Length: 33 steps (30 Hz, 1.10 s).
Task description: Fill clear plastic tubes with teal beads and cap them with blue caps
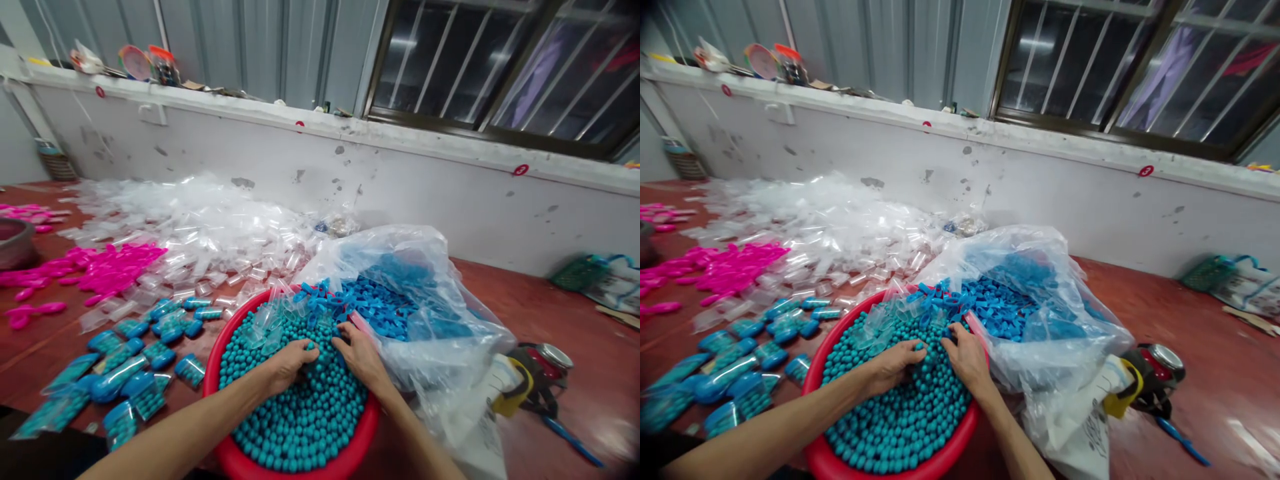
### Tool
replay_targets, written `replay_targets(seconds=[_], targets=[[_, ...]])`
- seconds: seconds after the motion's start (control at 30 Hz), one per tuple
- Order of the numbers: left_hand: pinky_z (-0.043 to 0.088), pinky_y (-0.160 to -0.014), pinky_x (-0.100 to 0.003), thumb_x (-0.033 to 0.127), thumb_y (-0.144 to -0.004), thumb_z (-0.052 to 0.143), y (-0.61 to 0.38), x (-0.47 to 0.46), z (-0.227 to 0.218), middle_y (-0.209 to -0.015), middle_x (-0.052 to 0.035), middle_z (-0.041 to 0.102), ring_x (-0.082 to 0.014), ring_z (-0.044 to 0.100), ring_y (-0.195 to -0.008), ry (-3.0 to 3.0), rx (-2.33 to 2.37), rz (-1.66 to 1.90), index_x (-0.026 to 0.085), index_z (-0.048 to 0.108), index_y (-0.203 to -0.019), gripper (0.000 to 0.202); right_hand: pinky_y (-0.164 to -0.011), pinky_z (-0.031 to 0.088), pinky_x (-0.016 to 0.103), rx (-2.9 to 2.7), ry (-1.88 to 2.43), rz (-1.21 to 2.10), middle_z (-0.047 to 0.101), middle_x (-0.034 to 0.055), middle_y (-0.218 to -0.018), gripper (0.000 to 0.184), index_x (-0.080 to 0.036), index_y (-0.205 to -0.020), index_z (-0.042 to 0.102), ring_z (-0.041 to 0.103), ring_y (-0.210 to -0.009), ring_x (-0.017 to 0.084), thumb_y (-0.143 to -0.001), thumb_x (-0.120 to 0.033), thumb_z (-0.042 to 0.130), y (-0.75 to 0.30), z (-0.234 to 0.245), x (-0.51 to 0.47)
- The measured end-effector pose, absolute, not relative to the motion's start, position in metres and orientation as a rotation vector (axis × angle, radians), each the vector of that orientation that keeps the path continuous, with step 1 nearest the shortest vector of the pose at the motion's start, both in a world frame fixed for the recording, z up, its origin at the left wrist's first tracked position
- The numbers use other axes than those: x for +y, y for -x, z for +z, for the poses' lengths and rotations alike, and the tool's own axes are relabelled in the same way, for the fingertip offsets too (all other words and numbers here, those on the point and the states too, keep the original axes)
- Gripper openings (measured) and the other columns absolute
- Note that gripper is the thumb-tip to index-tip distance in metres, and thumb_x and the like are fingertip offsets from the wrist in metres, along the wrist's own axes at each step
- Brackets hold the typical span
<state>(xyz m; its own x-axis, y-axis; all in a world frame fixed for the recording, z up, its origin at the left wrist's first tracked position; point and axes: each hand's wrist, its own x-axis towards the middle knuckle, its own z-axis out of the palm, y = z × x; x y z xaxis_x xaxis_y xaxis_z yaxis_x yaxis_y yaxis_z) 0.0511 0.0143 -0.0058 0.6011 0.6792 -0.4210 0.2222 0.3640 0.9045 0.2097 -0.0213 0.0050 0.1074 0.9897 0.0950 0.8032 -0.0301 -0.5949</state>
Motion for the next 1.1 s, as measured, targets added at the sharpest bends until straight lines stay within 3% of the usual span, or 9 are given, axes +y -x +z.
replay_targets(seconds=[0.1,0.2,0.37,0.43,0.53,0.63,0.77,1.1], targets=[[0.035,-0.053,-0.021,0.042,-0.066,0.055,-0.042,0.01,-0.003,-0.059,0.005,0.045,-0.0084,0.044,-0.053,-1.12,0.846,0.416,0.018,0.045,-0.075,0.028,-0.064,0.043,0.025,-1.696,1.83,0.476,0.065,0.0039,-0.077,0.017,-0.017,-0.093,0.052,0.062,-0.072,0.017,-0.083,-0.027,0.042,-0.204,0.007,-0.027],[0.035,-0.055,-0.022,0.041,-0.066,0.058,-0.038,0.006,-0.005,-0.06,0.0044,0.048,-0.0087,0.045,-0.054,-1.048,0.807,0.499,0.017,0.048,-0.079,0.03,-0.066,0.043,0.027,-1.722,1.859,0.414,0.065,0.0062,-0.082,0.022,-0.017,-0.101,0.05,0.062,-0.076,0.019,-0.085,-0.028,0.04,-0.197,0.007,-0.03],[0.033,-0.048,-0.02,0.047,-0.066,0.057,-0.034,0.003,-0.01,-0.059,0.0044,0.052,-0.0088,0.049,-0.05,-1.037,0.886,0.582,0.017,0.047,-0.081,0.035,-0.088,0.039,0.032,-1.8,1.755,0.575,0.058,0.0095,-0.113,0.035,-0.017,-0.115,0.049,0.053,-0.105,0.019,-0.088,-0.031,0.032,-0.192,0.01,-0.032],[0.029,-0.041,-0.018,0.052,-0.067,0.054,-0.033,0.003,-0.012,-0.058,0.0043,0.053,-0.0093,0.05,-0.046,-1.055,0.917,0.565,0.018,0.046,-0.084,0.039,-0.093,0.036,0.032,-1.812,1.663,0.655,0.056,0.0092,-0.116,0.037,-0.016,-0.116,0.051,0.049,-0.109,0.018,-0.088,-0.029,0.032,-0.19,0.012,-0.033],[0.027,-0.036,-0.016,0.049,-0.068,0.053,-0.032,0.001,-0.014,-0.057,0.0054,0.051,-0.0072,0.047,-0.041,-1.093,0.902,0.583,0.018,0.045,-0.086,0.037,-0.088,0.041,0.03,-1.811,1.54,0.721,0.061,0.0072,-0.104,0.034,-0.017,-0.112,0.056,0.056,-0.097,0.017,-0.085,-0.025,0.036,-0.186,0.013,-0.035],[0.032,-0.037,-0.015,0.039,-0.066,0.058,-0.03,-0.002,-0.01,-0.063,0.0044,0.052,-0.0053,0.046,-0.043,-1.128,0.829,0.581,0.016,0.047,-0.092,0.036,-0.066,0.048,0.026,-1.746,1.529,0.829,0.064,0.0037,-0.082,0.034,-0.018,-0.111,0.057,0.059,-0.067,0.014,-0.084,-0.025,0.038,-0.185,0.01,-0.035],[0.037,-0.037,-0.014,0.036,-0.067,0.058,-0.028,-0.007,-0.001,-0.076,0.0001,0.057,-0.0065,0.051,-0.049,-1.157,0.74,0.508,0.017,0.047,-0.1,0.04,-0.045,0.041,0.02,-1.687,1.495,1.005,0.06,-0.0006,-0.064,0.031,-0.019,-0.103,0.062,0.051,-0.047,0.011,-0.084,-0.028,0.04,-0.187,0.008,-0.035],[0.039,-0.033,-0.017,0.033,-0.072,0.051,-0.029,-0.015,-0.005,-0.067,0.004,0.049,-0.0063,0.048,-0.039,-1.185,0.85,0.646,0.019,0.035,-0.122,0.055,-0.058,0.037,0.021,-1.956,1.421,0.749,0.057,-0.0015,-0.067,0.03,-0.019,-0.082,0.063,0.051,-0.062,0.013,-0.086,-0.023,0.034,-0.184,0.027,-0.046]])
